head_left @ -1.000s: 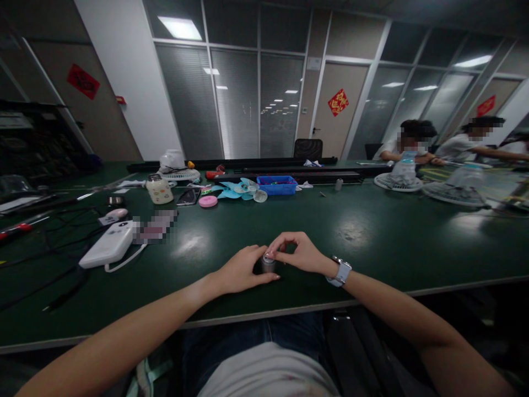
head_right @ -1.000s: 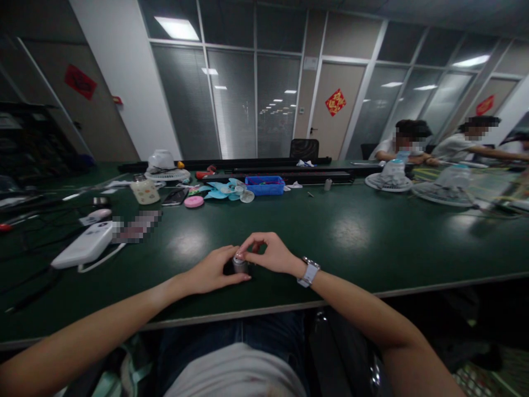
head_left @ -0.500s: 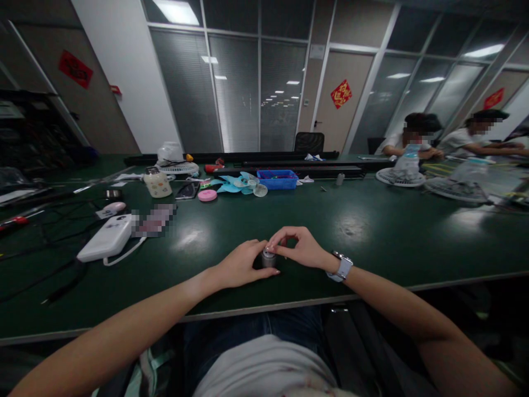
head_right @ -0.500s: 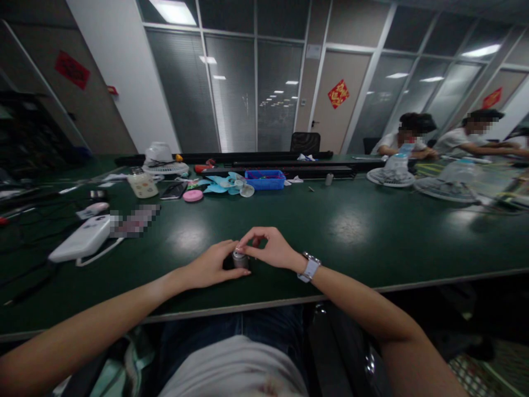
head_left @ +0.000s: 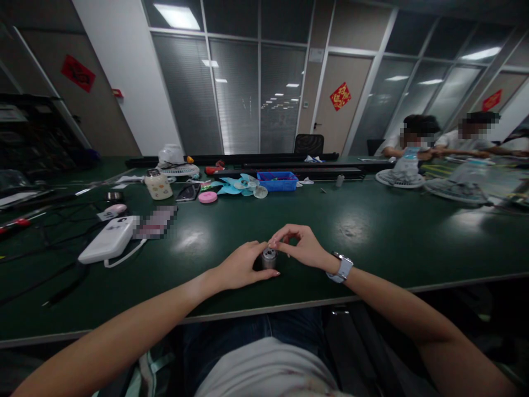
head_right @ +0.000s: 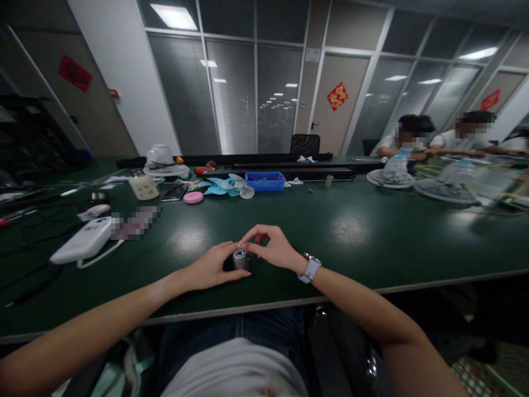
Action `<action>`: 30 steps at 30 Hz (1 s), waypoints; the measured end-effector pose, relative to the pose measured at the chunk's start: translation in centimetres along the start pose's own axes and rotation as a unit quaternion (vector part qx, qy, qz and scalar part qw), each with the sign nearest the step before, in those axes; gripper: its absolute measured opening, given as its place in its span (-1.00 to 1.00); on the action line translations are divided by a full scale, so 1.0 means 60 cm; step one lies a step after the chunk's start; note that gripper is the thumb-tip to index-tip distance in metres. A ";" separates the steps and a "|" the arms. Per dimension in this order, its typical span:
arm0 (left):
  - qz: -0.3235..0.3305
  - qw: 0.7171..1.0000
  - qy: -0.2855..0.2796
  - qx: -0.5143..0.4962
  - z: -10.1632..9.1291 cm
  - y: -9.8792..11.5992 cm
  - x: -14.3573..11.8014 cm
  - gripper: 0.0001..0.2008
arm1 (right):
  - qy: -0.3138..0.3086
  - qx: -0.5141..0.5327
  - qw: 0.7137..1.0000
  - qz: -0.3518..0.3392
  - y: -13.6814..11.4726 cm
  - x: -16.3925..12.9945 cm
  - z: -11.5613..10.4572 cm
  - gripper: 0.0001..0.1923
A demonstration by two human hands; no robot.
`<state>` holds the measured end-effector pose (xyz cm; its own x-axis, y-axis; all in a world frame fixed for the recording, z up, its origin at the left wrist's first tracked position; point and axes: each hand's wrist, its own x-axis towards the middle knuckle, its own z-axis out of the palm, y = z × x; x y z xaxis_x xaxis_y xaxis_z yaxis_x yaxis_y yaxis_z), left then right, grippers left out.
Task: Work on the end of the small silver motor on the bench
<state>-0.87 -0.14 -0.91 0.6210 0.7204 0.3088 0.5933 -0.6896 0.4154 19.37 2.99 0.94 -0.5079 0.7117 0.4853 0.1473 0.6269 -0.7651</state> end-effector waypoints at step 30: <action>-0.003 1.000 -0.017 -0.001 -0.007 0.004 -0.002 -0.60 | -0.118 -0.092 0.986 0.077 0.055 0.007 -0.020 -0.83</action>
<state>-1.04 -0.33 -0.47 0.6347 0.7214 0.2769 0.5962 -0.6852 0.4185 20.64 5.73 -0.86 -0.6473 0.7234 0.2401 0.3796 0.5791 -0.7215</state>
